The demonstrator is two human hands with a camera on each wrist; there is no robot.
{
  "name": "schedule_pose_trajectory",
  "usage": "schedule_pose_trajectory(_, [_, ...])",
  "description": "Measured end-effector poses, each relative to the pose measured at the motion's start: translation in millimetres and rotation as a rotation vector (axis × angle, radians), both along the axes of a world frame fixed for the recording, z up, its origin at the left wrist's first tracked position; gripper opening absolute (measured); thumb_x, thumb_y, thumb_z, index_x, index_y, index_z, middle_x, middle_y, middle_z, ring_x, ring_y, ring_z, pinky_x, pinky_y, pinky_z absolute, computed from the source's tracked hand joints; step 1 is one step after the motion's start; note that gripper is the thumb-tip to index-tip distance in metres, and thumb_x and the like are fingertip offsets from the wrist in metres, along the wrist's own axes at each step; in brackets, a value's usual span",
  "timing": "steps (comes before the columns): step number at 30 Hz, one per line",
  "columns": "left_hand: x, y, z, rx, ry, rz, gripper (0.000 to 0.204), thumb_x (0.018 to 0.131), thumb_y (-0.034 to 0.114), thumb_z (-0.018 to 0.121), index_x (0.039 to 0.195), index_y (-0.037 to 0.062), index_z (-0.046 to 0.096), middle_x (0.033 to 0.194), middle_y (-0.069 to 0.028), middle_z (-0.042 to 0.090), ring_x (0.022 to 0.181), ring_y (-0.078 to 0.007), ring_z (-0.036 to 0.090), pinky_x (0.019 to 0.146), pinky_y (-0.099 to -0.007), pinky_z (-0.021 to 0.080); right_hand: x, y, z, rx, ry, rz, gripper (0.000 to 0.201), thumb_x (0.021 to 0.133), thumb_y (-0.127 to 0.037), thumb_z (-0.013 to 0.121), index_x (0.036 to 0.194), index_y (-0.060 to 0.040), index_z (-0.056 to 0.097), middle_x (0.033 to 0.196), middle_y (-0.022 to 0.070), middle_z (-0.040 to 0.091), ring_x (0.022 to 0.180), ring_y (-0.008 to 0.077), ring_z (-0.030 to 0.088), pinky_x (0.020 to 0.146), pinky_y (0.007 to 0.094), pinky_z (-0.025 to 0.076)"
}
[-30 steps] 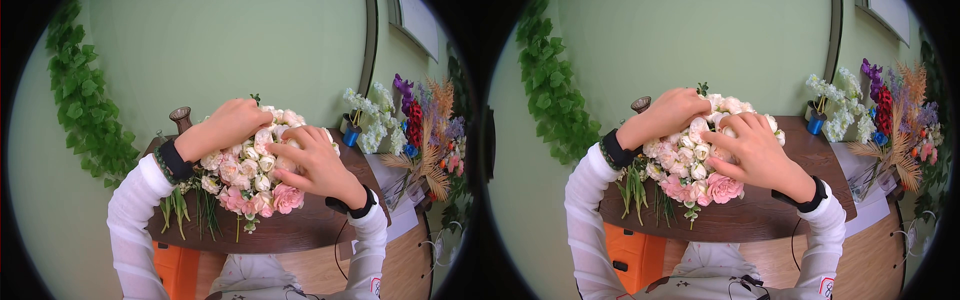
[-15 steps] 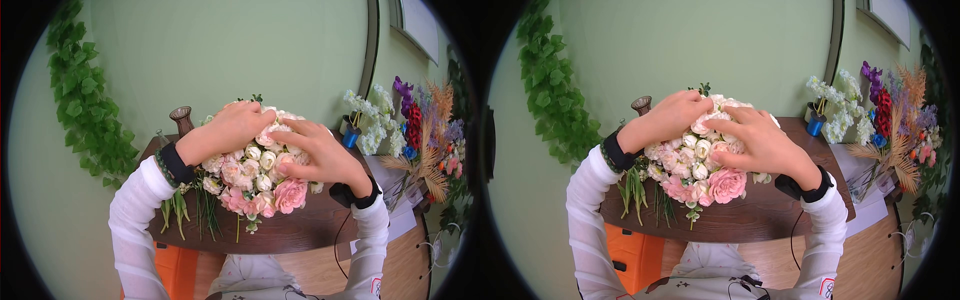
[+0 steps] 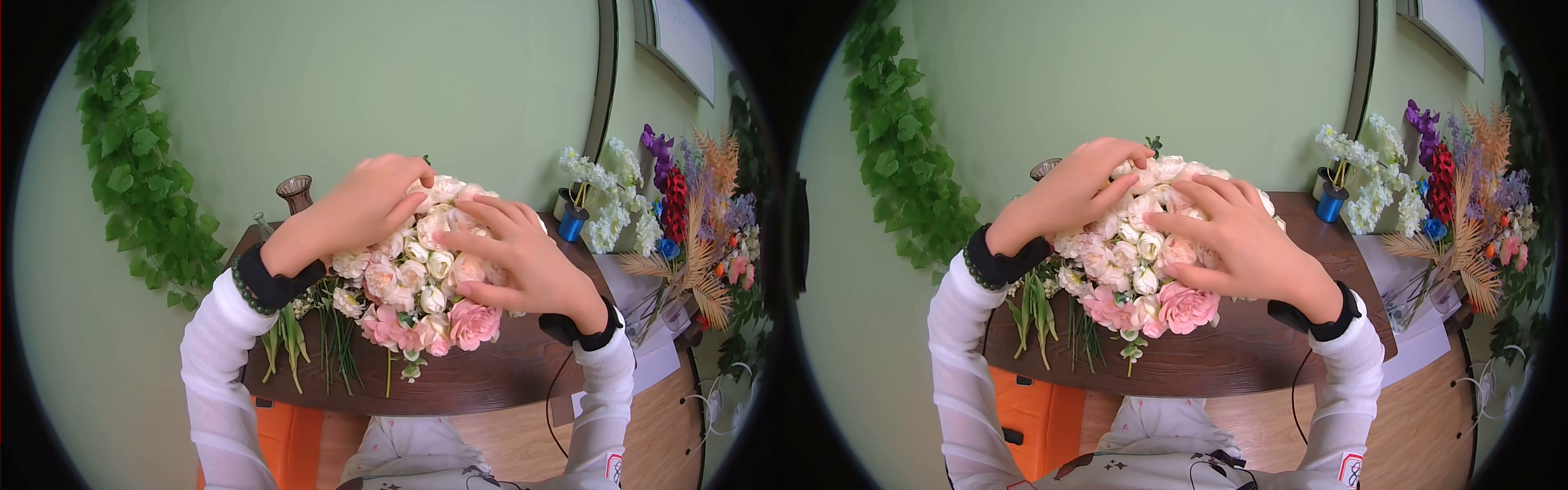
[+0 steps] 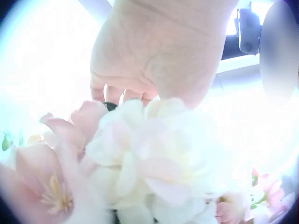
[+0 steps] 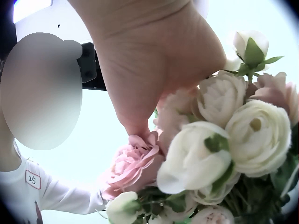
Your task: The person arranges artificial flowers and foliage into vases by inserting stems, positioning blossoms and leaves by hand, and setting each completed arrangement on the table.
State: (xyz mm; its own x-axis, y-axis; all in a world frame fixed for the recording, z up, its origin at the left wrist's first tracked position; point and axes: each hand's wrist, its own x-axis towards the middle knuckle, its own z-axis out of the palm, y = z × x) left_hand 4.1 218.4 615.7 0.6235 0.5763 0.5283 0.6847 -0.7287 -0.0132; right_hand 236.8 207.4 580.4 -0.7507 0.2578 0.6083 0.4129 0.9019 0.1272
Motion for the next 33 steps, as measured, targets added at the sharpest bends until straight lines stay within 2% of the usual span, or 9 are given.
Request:
schedule_pose_trajectory(4, [-9,-12,-1,-0.094,-0.065,-0.050,0.028,0.086,0.018,0.051,0.109,0.0031,0.051,0.107,-0.0117,0.056,0.098,-0.0272,0.052,0.086,-0.0358,0.039,3,-9,2,0.031,0.000,0.012,0.043,0.075,-0.033,0.060,0.115,-0.0174,0.056,0.122,0.0162,0.046,0.111,0.0340,0.043,0.093,0.0436,0.030])
schedule_pose_trajectory(8, [-11,-22,-12,-0.109,-0.039,-0.139,0.031,0.086,0.025,0.050,0.107,0.0030,0.051,0.098,-0.0130,0.058,0.092,-0.0270,0.054,0.085,-0.0377,0.038,10,-8,3,-0.045,0.198,-0.017,0.038,0.078,-0.024,0.057,0.114,-0.0106,0.055,0.120,0.0154,0.049,0.110,0.0307,0.045,0.092,0.0393,0.032])
schedule_pose_trajectory(13, [-12,-25,-15,-0.032,-0.050,-0.114,0.036,0.084,0.022,0.054,0.116,0.0061,0.052,0.126,-0.0161,0.045,0.111,-0.0294,0.045,0.093,-0.0375,0.036,9,8,6,-0.115,0.374,-0.096,0.033,0.082,-0.020,0.053,0.111,-0.0037,0.055,0.112,0.0145,0.054,0.102,0.0289,0.050,0.089,0.0367,0.035])
schedule_pose_trajectory(15, [-15,-26,-15,-0.031,0.021,-0.078,0.038,0.083,0.023,0.055,0.118,0.0070,0.051,0.128,-0.0167,0.043,0.114,-0.0300,0.043,0.094,-0.0388,0.035,5,11,14,-0.073,0.368,-0.078,0.034,0.084,-0.022,0.053,0.110,-0.0016,0.054,0.106,0.0167,0.057,0.095,0.0298,0.054,0.082,0.0366,0.040])
schedule_pose_trajectory(17, [-19,-27,-16,-0.031,0.095,-0.045,0.041,0.082,0.024,0.056,0.119,0.0080,0.050,0.129,-0.0172,0.041,0.116,-0.0306,0.041,0.095,-0.0400,0.034,1,4,28,-0.479,0.146,-0.111,0.038,0.085,-0.022,0.051,0.115,0.0014,0.051,0.118,0.0172,0.052,0.105,0.0307,0.051,0.087,0.0358,0.040])
schedule_pose_trajectory(21, [-24,-23,-23,0.006,0.045,-0.008,0.045,0.083,0.025,0.055,0.123,0.0063,0.045,0.128,-0.0154,0.042,0.117,-0.0290,0.041,0.095,-0.0396,0.033,0,16,22,-0.440,0.026,-0.141,0.040,0.085,-0.024,0.052,0.114,0.0032,0.051,0.119,0.0177,0.051,0.101,0.0303,0.053,0.084,0.0350,0.042])
schedule_pose_trajectory(23, [-30,-22,-24,0.044,-0.027,0.000,0.045,0.084,0.025,0.054,0.124,0.0055,0.043,0.127,-0.0146,0.042,0.116,-0.0279,0.041,0.095,-0.0383,0.033,-1,13,26,-0.613,0.067,-0.171,0.042,0.085,-0.027,0.053,0.113,0.0029,0.052,0.116,0.0188,0.053,0.098,0.0304,0.055,0.084,0.0350,0.042])
schedule_pose_trajectory(29, [-46,-22,-18,-0.309,-0.353,0.132,0.035,0.093,0.026,0.040,0.120,0.0043,0.043,0.116,-0.0083,0.045,0.100,-0.0155,0.046,0.087,-0.0284,0.038,-10,24,20,-0.312,0.178,-0.031,0.041,0.085,-0.031,0.051,0.108,0.0028,0.055,0.108,0.0176,0.058,0.096,0.0281,0.055,0.080,0.0350,0.044])
schedule_pose_trajectory(33, [-59,-18,-27,-0.321,-0.364,0.171,0.034,0.094,0.027,0.038,0.119,0.0044,0.044,0.112,-0.0073,0.046,0.095,-0.0133,0.047,0.083,-0.0260,0.039,-14,28,33,-0.476,-0.062,-0.084,0.040,0.086,-0.030,0.051,0.110,0.0025,0.054,0.109,0.0166,0.058,0.096,0.0267,0.055,0.079,0.0340,0.044])
